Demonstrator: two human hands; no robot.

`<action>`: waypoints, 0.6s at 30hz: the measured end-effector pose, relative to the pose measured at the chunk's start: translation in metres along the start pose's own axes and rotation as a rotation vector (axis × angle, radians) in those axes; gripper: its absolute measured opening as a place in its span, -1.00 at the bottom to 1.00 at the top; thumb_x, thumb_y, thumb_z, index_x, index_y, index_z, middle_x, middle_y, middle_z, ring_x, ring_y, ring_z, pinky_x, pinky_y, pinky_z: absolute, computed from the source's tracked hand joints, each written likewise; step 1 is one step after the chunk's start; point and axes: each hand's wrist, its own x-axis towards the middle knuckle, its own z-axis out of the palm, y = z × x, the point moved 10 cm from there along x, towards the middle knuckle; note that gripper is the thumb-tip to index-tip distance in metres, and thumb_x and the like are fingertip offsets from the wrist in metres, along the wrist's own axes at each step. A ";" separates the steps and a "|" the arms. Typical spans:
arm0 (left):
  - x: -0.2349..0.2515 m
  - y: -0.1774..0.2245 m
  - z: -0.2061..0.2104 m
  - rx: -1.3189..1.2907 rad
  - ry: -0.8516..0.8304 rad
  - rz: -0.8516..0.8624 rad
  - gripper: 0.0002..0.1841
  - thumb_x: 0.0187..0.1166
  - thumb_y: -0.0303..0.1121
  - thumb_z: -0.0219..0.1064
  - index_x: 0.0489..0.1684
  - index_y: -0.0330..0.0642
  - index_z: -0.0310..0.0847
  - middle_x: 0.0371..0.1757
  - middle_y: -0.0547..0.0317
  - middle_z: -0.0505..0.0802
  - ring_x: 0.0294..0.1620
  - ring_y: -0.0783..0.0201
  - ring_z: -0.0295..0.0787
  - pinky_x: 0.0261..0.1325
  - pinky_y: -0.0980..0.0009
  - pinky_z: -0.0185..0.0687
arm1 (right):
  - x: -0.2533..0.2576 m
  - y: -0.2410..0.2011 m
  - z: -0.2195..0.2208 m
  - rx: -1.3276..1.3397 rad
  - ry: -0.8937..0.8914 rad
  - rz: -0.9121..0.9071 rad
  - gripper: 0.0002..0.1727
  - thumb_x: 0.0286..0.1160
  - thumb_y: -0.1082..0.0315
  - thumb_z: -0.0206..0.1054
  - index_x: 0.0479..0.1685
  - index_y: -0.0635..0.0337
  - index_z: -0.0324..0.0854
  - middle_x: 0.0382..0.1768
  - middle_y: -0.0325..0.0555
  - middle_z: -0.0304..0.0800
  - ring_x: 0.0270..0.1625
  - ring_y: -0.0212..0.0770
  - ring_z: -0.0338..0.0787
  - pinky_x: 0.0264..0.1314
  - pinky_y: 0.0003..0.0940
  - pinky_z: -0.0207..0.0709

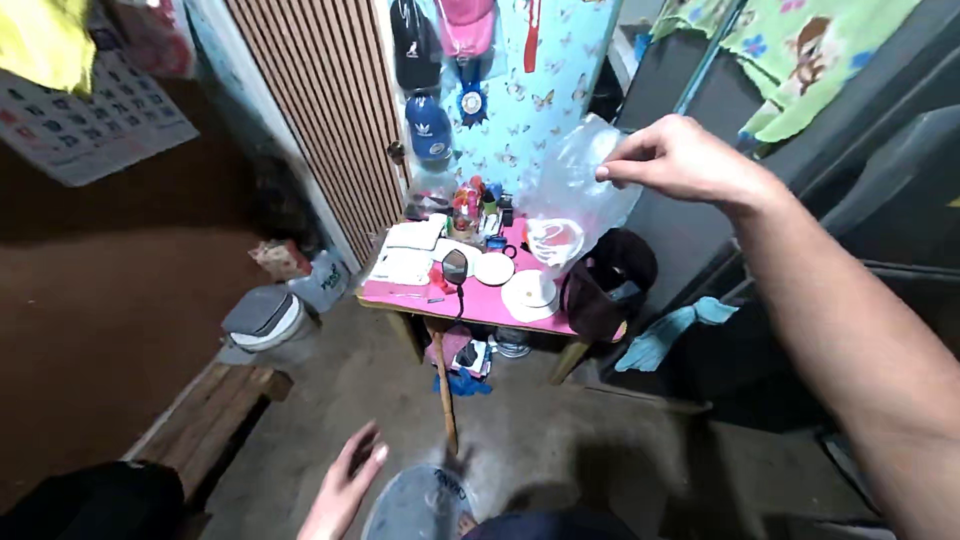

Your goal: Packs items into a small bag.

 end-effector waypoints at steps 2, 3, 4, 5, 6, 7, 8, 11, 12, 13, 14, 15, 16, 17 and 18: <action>0.039 0.055 0.039 -0.368 -0.108 0.022 -0.24 0.66 0.06 0.28 0.75 -0.23 0.22 0.58 -0.09 0.64 0.48 -0.03 0.69 0.36 0.03 0.75 | -0.012 -0.040 0.005 0.050 -0.012 -0.137 -0.77 0.60 0.18 0.38 -0.21 0.11 0.87 -0.37 -0.29 0.85 -0.33 -0.49 0.74 -0.16 -0.40 0.65; 0.054 0.078 0.065 -0.566 -0.196 0.017 -0.24 0.69 0.09 0.23 0.77 -0.21 0.17 0.56 -0.12 0.65 0.48 -0.07 0.68 0.39 -0.02 0.71 | -0.020 -0.059 0.010 0.079 -0.015 -0.213 -0.79 0.56 0.18 0.39 -0.22 0.10 0.86 -0.35 -0.33 0.85 -0.32 -0.56 0.74 -0.17 -0.50 0.65; 0.064 0.098 0.091 -0.744 -0.292 0.019 -0.22 0.69 0.12 0.23 0.78 -0.18 0.15 0.55 -0.18 0.65 0.49 -0.13 0.67 0.43 -0.09 0.67 | -0.027 -0.077 0.015 0.114 -0.016 -0.283 -0.80 0.54 0.19 0.40 -0.24 0.09 0.86 -0.35 -0.35 0.84 -0.31 -0.59 0.74 -0.18 -0.57 0.65; 0.070 0.116 0.113 -0.896 -0.378 0.028 -0.19 0.61 0.16 0.32 0.74 -0.15 0.22 0.51 -0.22 0.67 0.47 -0.16 0.67 0.46 -0.13 0.63 | -0.034 -0.092 0.021 0.156 -0.022 -0.340 -0.81 0.51 0.21 0.40 -0.26 0.10 0.85 -0.34 -0.35 0.84 -0.30 -0.59 0.74 -0.18 -0.59 0.65; 0.073 0.132 0.132 -1.026 -0.445 0.040 -0.19 0.48 0.14 0.46 0.66 -0.13 0.35 0.42 -0.23 0.73 0.42 -0.16 0.71 0.44 -0.14 0.64 | -0.041 -0.104 0.026 0.198 -0.027 -0.381 -0.82 0.50 0.23 0.40 -0.25 0.11 0.86 -0.32 -0.36 0.85 -0.28 -0.58 0.75 -0.18 -0.59 0.65; 0.072 0.146 0.145 -1.127 -0.502 0.052 -0.27 0.39 0.08 0.57 0.50 -0.13 0.49 0.31 -0.20 0.78 0.32 -0.11 0.77 0.41 -0.12 0.66 | -0.047 -0.114 0.031 0.234 -0.039 -0.408 -0.83 0.50 0.25 0.40 -0.23 0.11 0.87 -0.27 -0.36 0.86 -0.22 -0.56 0.77 -0.14 -0.60 0.69; 0.069 0.158 0.154 -1.189 -0.557 0.072 -0.33 0.36 -0.01 0.62 0.43 -0.11 0.56 0.27 -0.17 0.81 0.27 -0.06 0.80 0.39 -0.07 0.68 | -0.053 -0.121 0.033 0.267 -0.045 -0.424 -0.84 0.51 0.28 0.39 -0.21 0.12 0.87 -0.22 -0.35 0.88 -0.16 -0.55 0.79 -0.09 -0.60 0.71; 0.068 0.171 0.154 -1.225 -0.514 0.110 -0.45 0.40 -0.31 0.61 0.36 -0.20 0.55 0.14 -0.21 0.85 0.08 -0.03 0.89 0.21 0.00 0.80 | -0.070 -0.116 0.026 0.404 0.086 -0.364 -0.83 0.47 0.37 0.43 -0.07 0.20 0.85 -0.04 -0.27 0.87 -0.03 -0.45 0.83 0.01 -0.56 0.77; 0.070 0.172 0.150 -1.223 -0.440 0.100 -0.46 0.38 -0.37 0.61 0.34 -0.24 0.54 0.09 -0.22 0.85 0.02 -0.01 0.91 0.15 0.02 0.84 | -0.077 -0.105 0.022 0.503 0.186 -0.302 -0.73 0.45 0.34 0.47 0.07 0.24 0.80 0.08 -0.19 0.83 0.09 -0.35 0.82 0.12 -0.47 0.78; 0.071 0.174 0.146 -1.232 -0.381 0.090 -0.45 0.38 -0.39 0.60 0.35 -0.25 0.51 0.08 -0.22 0.85 0.01 0.00 0.91 0.14 0.04 0.85 | -0.085 -0.090 0.025 0.625 0.292 -0.217 -0.53 0.41 0.24 0.52 0.29 0.25 0.67 0.23 -0.13 0.77 0.23 -0.23 0.78 0.26 -0.33 0.75; 0.072 0.175 0.143 -1.252 -0.329 0.081 -0.46 0.39 -0.41 0.59 0.35 -0.25 0.50 0.07 -0.21 0.85 0.01 0.00 0.91 0.14 0.04 0.85 | -0.094 -0.074 0.036 0.741 0.380 -0.108 -0.26 0.34 0.06 0.58 0.54 0.13 0.48 0.38 -0.15 0.66 0.36 -0.18 0.71 0.35 -0.23 0.71; 0.073 0.178 0.141 -1.276 -0.288 0.076 -0.47 0.40 -0.41 0.58 0.35 -0.24 0.49 0.07 -0.20 0.85 0.01 0.01 0.90 0.14 0.04 0.85 | -0.103 -0.063 0.057 0.844 0.428 -0.010 -0.03 0.23 -0.12 0.62 0.70 -0.07 0.26 0.48 -0.26 0.55 0.44 -0.21 0.65 0.39 -0.18 0.68; 0.074 0.183 0.140 -1.291 -0.264 0.083 -0.46 0.41 -0.41 0.58 0.36 -0.24 0.47 0.07 -0.19 0.85 0.02 0.01 0.90 0.15 0.04 0.85 | -0.111 -0.056 0.084 0.946 0.434 0.045 0.15 0.11 -0.24 0.65 0.81 -0.22 0.09 0.56 -0.33 0.48 0.52 -0.21 0.60 0.43 -0.12 0.66; 0.075 0.188 0.139 -1.293 -0.251 0.097 -0.44 0.40 -0.41 0.59 0.37 -0.24 0.46 0.07 -0.19 0.85 0.02 0.01 0.90 0.15 0.03 0.85 | -0.116 -0.053 0.116 1.055 0.400 0.067 0.25 0.03 -0.29 0.67 0.85 -0.31 0.00 0.61 -0.36 0.46 0.53 -0.22 0.59 0.43 -0.11 0.65; 0.076 0.194 0.139 -1.272 -0.240 0.118 -0.43 0.37 -0.42 0.61 0.36 -0.24 0.46 0.05 -0.19 0.85 0.00 0.02 0.91 0.13 0.04 0.86 | -0.119 -0.054 0.146 1.151 0.344 0.078 0.29 -0.01 -0.29 0.70 0.87 -0.33 -0.02 0.60 -0.35 0.50 0.49 -0.23 0.63 0.38 -0.16 0.68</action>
